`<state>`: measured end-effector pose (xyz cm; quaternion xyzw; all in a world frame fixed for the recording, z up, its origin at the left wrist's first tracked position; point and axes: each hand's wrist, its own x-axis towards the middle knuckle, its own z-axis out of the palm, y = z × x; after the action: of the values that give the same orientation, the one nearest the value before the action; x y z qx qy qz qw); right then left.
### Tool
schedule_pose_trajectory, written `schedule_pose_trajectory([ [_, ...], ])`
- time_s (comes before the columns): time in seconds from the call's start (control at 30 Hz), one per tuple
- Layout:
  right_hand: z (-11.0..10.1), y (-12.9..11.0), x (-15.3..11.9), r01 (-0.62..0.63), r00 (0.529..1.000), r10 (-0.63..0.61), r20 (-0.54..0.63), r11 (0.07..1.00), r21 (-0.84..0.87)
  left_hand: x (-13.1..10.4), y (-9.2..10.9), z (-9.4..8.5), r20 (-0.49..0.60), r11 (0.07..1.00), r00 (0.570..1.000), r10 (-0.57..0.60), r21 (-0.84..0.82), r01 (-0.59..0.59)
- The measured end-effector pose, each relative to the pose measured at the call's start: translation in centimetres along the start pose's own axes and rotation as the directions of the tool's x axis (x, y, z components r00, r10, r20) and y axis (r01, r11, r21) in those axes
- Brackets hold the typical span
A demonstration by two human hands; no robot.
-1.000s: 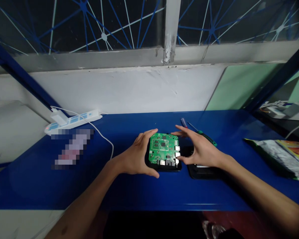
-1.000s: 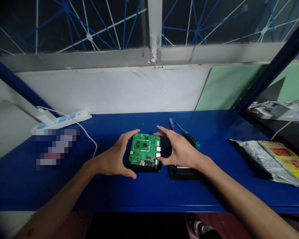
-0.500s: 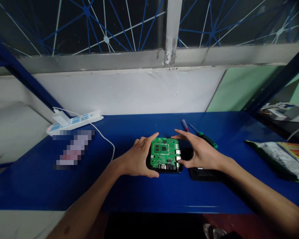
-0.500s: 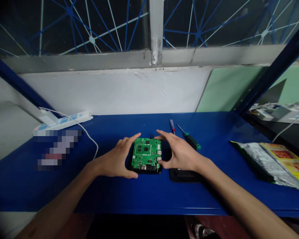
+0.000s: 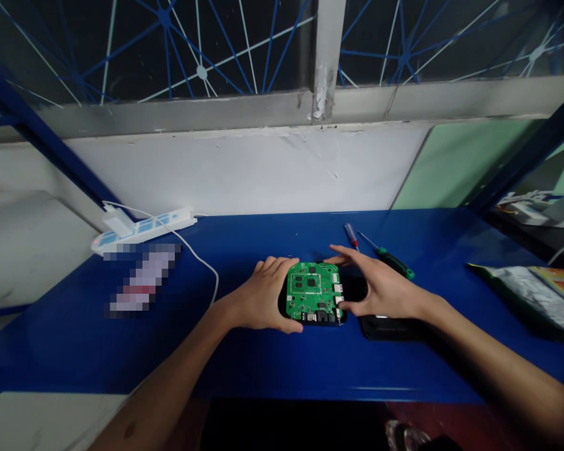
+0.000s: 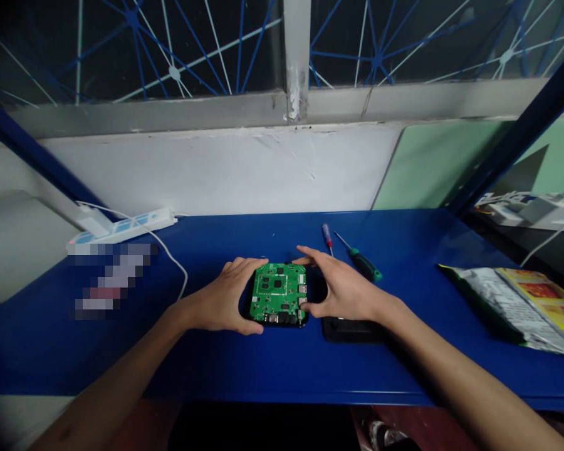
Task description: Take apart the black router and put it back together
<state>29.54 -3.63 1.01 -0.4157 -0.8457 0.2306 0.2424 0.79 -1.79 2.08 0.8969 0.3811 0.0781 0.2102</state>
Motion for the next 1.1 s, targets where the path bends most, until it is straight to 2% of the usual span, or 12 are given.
schedule_pose_trajectory([
  [0.33, -0.77, -0.75, -0.10, -0.023, 0.995, 0.026, 0.099, 0.999, -0.031, 0.13, 0.10, -0.17, -0.003, 1.000, 1.000, -0.006, -0.030, 0.006],
  [0.67, -0.68, -0.93, 0.07, -0.019, 0.992, 0.021, 0.128, 1.000, -0.018, 0.14, 0.49, -0.62, 0.046, 0.999, 0.999, -0.028, -0.028, 0.029],
  [0.97, -0.51, -0.83, 0.06, -0.003, 0.996, 0.009, 0.089, 0.998, -0.062, -0.05, 0.26, -0.44, 0.041, 1.000, 0.999, 0.007, -0.013, -0.007],
  [1.1, -0.65, -0.64, 0.13, -0.005, 1.000, 0.006, 0.013, 0.995, -0.105, -0.12, 0.07, -0.29, 0.028, 1.000, 0.999, 0.019, -0.013, -0.019],
])
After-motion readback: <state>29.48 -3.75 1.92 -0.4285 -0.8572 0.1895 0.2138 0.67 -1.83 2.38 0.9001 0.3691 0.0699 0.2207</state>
